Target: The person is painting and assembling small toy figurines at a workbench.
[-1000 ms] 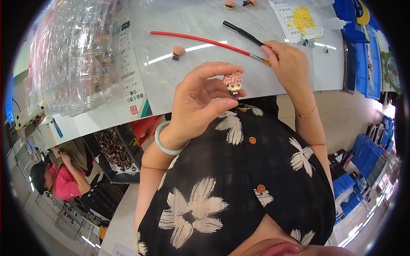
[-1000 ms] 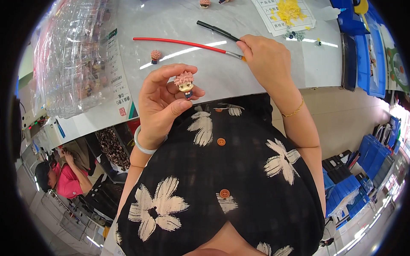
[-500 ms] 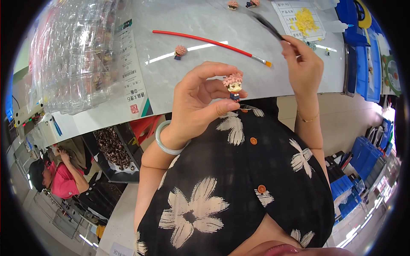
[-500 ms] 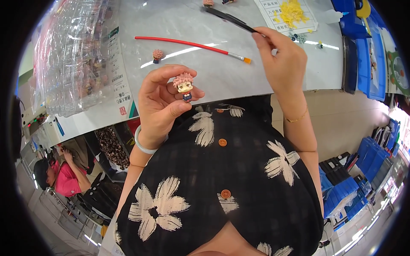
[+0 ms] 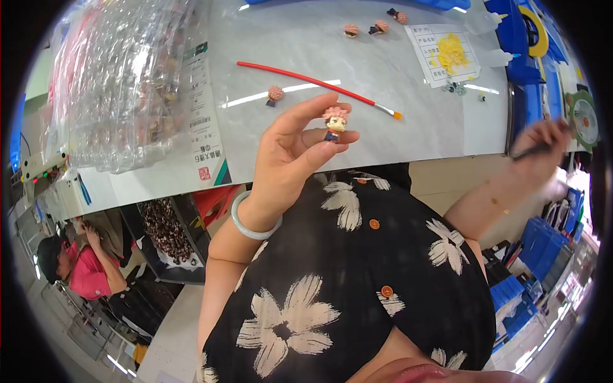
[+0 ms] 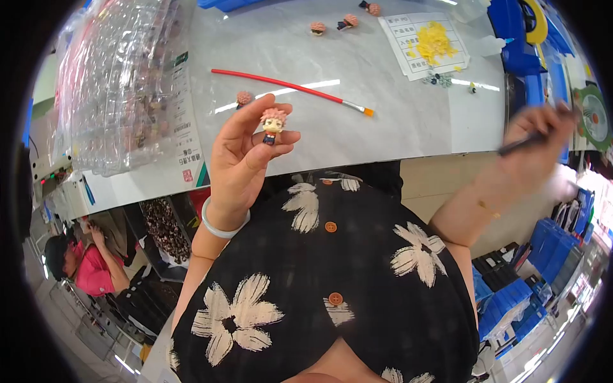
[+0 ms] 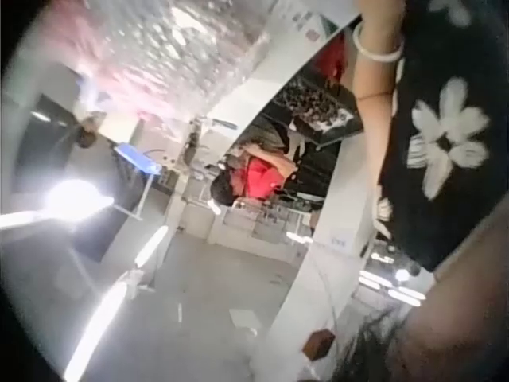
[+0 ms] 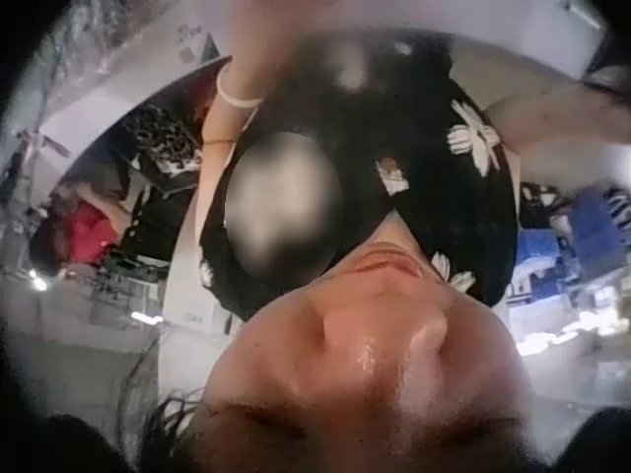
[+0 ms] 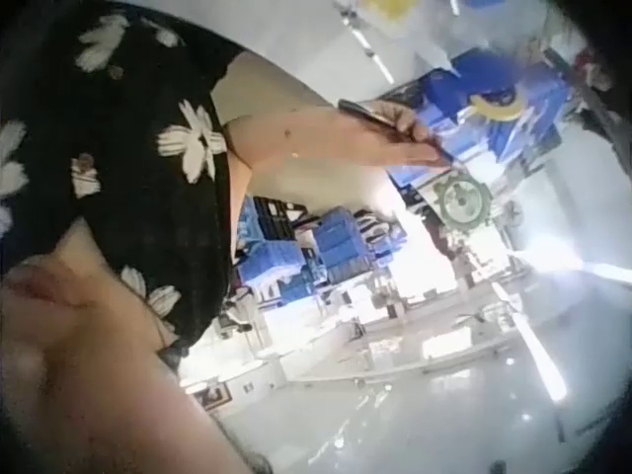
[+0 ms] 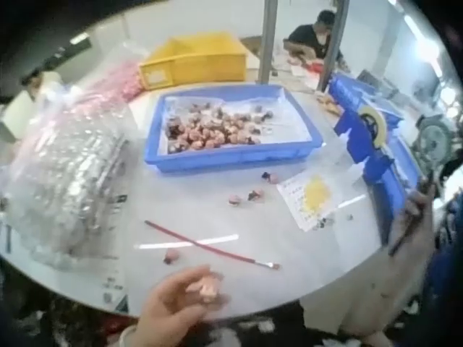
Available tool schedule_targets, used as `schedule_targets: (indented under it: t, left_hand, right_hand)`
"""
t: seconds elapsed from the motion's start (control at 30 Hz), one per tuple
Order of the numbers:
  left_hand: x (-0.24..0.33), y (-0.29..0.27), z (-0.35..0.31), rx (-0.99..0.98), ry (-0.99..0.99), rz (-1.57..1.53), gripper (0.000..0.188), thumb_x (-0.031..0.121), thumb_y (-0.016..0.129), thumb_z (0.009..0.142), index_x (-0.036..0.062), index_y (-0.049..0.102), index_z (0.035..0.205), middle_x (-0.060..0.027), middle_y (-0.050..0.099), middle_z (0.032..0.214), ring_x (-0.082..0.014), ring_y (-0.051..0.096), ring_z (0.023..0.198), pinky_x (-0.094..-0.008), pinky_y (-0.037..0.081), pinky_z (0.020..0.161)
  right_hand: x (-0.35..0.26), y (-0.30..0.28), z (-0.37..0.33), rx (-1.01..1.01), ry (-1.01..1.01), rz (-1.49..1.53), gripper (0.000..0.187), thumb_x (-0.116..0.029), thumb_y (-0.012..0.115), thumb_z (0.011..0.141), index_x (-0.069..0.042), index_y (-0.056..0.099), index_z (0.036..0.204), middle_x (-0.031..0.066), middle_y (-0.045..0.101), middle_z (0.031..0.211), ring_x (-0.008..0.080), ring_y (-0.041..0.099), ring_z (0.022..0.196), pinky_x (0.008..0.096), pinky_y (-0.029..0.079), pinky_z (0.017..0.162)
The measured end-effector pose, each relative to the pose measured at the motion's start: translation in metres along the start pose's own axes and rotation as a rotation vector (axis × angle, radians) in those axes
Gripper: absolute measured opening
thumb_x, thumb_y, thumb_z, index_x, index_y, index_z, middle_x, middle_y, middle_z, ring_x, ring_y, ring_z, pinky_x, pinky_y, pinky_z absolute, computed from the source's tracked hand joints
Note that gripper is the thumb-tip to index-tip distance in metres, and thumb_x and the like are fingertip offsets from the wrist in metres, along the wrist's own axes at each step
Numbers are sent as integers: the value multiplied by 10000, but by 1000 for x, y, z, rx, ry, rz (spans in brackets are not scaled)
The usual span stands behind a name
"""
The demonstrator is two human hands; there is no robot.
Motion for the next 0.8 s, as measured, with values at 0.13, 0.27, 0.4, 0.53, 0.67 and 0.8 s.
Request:
schedule_targets:
  t: [0.13, 0.27, 0.4, 0.53, 0.67, 0.8]
  left_hand:
    - [-3, 1, 6, -82, 10, -18, 487, 146, 608, 789, -9, 391, 1196, -189, 475, 1132, -267, 567, 952, -308, 490, 805]
    - [-8, 5, 1, -114, -29, -127, 403, 30, 578, 785, -22, 423, 1154, -164, 508, 1100, -274, 556, 977, -318, 469, 820]
    - [-12, 7, -1, -120, -46, -187, 399, 16, 616, 748, -22, 440, 1104, -167, 516, 1094, -274, 554, 982, -310, 470, 818]
    - [-3, 7, -2, -124, 75, -159, 435, -43, 646, 695, -20, 447, 1081, -180, 515, 1093, -257, 553, 987, -317, 466, 833]
    - [1, 6, -6, -138, 157, -101, 444, -71, 652, 676, -16, 451, 1068, -187, 512, 1096, -243, 551, 989, -323, 463, 842]
    - [7, 4, -5, -104, 271, 81, 440, -56, 672, 665, -11, 459, 1046, -195, 518, 1090, -233, 552, 985, -327, 460, 846]
  right_hand:
    - [12, 66, -35, -264, 5, -381, 325, -72, 472, 841, 42, 403, 1137, 71, 448, 880, 82, 399, 551, 197, 349, 466]
    - [91, 93, -99, -522, 384, -803, 313, -192, 437, 883, 22, 416, 1110, 42, 468, 687, 46, 355, 447, 165, 268, 374]
    - [119, 120, -125, -890, 317, -1003, 155, -117, 473, 859, -10, 494, 970, 48, 517, 691, 96, 449, 499, 197, 352, 432]
    - [127, 145, -138, -1138, 127, -1084, 119, -66, 480, 836, -14, 529, 931, 77, 546, 726, 182, 501, 575, 275, 401, 515]
    - [127, 151, -140, -1113, 43, -1203, 177, -128, 473, 848, -4, 562, 939, 74, 555, 720, 199, 506, 617, 285, 398, 563]
    - [128, 148, -144, -1117, -1, -1233, 228, -174, 474, 852, 2, 575, 956, 68, 557, 709, 198, 501, 610, 286, 386, 566]
Point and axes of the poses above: each hand's wrist, its own z-axis towards the middle knuckle, its own y-axis out of the palm, x = y × z, the point moved 7 cm from there along z, towards the middle knuckle
